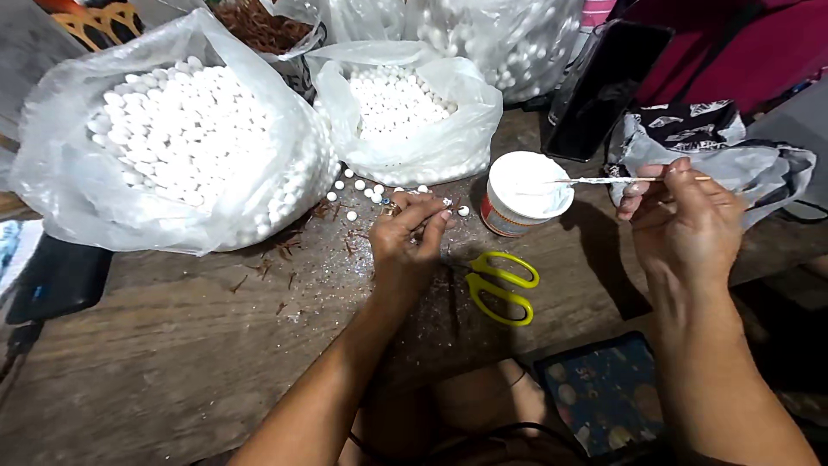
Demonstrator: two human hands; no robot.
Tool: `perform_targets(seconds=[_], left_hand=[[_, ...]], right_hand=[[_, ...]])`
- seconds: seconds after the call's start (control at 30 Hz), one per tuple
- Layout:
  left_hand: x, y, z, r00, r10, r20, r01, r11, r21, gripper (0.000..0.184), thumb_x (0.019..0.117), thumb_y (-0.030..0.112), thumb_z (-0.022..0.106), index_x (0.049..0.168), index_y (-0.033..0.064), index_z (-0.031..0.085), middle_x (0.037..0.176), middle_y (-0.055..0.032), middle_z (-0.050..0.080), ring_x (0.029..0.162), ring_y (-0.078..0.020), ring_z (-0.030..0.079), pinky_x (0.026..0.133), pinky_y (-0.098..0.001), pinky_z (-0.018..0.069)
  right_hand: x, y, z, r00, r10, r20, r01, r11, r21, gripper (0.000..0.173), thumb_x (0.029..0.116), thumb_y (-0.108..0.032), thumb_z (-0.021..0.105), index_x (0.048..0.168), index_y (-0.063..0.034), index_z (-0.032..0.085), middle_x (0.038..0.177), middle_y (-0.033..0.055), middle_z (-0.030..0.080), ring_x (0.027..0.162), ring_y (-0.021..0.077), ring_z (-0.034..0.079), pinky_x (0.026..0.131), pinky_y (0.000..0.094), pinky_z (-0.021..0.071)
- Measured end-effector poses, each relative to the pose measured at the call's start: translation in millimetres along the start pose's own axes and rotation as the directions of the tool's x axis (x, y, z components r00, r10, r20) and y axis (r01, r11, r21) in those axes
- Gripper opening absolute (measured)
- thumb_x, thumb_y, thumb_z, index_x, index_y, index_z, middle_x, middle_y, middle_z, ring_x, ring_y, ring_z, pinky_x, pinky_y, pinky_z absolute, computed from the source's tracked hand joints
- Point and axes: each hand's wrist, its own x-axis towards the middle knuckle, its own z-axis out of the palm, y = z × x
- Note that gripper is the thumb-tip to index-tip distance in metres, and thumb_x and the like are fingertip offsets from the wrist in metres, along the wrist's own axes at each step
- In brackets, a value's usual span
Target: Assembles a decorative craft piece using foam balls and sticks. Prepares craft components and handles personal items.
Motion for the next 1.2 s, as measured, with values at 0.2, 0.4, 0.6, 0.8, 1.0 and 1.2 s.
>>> perform_targets(seconds=[0.2,0.4,0.6,0.8,1.0,1.2], left_hand=[[4.4,0.9,6.8,1.000,-0.009,0.030,0.009,1.000,0.004,0.008,0.0885,-0.005,0.067,0.091,-0.0079,0.074,0.084,-0.0085,0.063,0.071,-0.0009,0.058,0.067,-0.0116,0.0500],[28.7,8.7,28.0,0.994,0.098,0.056,-0.101,0.994,0.047,0.012,0.0886,-0.005,0.064,0.090,-0.0071,0.075,0.083,-0.0102,0.057,0.073,-0.0043,0.056,0.067,-0.0126,0.0477],[42.8,13.4,46.4,0.970,0.199,0.136,-0.217,0.967,0.134,0.013,0.0867,-0.006,0.063,0.086,-0.0053,0.076,0.080,-0.0132,0.061,0.075,-0.0097,0.057,0.070,-0.0164,0.0447],[45.8,15.0,54.0,0.958,0.231,0.168,-0.256,0.956,0.146,0.013,0.0854,-0.006,0.063,0.086,-0.0051,0.077,0.079,-0.0128,0.061,0.075,-0.0088,0.057,0.069,-0.0152,0.0436],[46.5,12.7,56.1,0.945,0.265,0.190,-0.299,0.937,0.179,0.013,0.0873,-0.004,0.064,0.086,-0.0037,0.077,0.081,-0.0114,0.059,0.075,-0.0086,0.055,0.068,-0.0143,0.0434],[47.0,11.7,57.5,0.941,0.282,0.185,-0.314,0.932,0.179,0.014,0.0871,-0.005,0.062,0.085,-0.0046,0.076,0.080,-0.0121,0.059,0.075,-0.0095,0.055,0.068,-0.0150,0.0434]], right_hand=[[6.0,-2.5,3.2,0.994,0.082,-0.065,-0.076,0.993,0.086,0.044,0.1121,-0.015,0.025,0.091,-0.0132,0.064,0.069,-0.0085,0.068,0.056,0.0022,0.063,0.057,0.0171,0.0552],[9.0,-7.7,2.1,0.980,0.179,-0.089,-0.156,0.963,0.218,0.046,0.1135,-0.020,0.025,0.090,-0.0135,0.064,0.069,-0.0081,0.066,0.057,0.0017,0.062,0.057,0.0157,0.0539],[10.6,-15.7,3.0,0.983,0.174,-0.053,-0.153,0.949,0.274,0.045,0.1135,-0.020,0.025,0.091,-0.0136,0.064,0.068,-0.0076,0.066,0.057,0.0018,0.062,0.058,0.0154,0.0539],[11.0,-12.7,5.5,0.982,0.188,-0.020,-0.173,0.937,0.304,0.046,0.1134,-0.020,0.026,0.092,-0.0117,0.065,0.070,-0.0060,0.067,0.058,0.0024,0.063,0.058,0.0160,0.0549],[12.4,-9.0,2.6,0.984,0.176,-0.018,-0.164,0.945,0.284,0.045,0.1130,-0.019,0.028,0.090,-0.0107,0.066,0.070,-0.0054,0.068,0.058,0.0030,0.064,0.058,0.0167,0.0555],[10.2,-8.7,0.9,0.986,0.164,-0.028,-0.151,0.953,0.263,0.045,0.1126,-0.017,0.027,0.090,-0.0103,0.066,0.069,-0.0050,0.068,0.057,0.0036,0.064,0.058,0.0172,0.0565]])
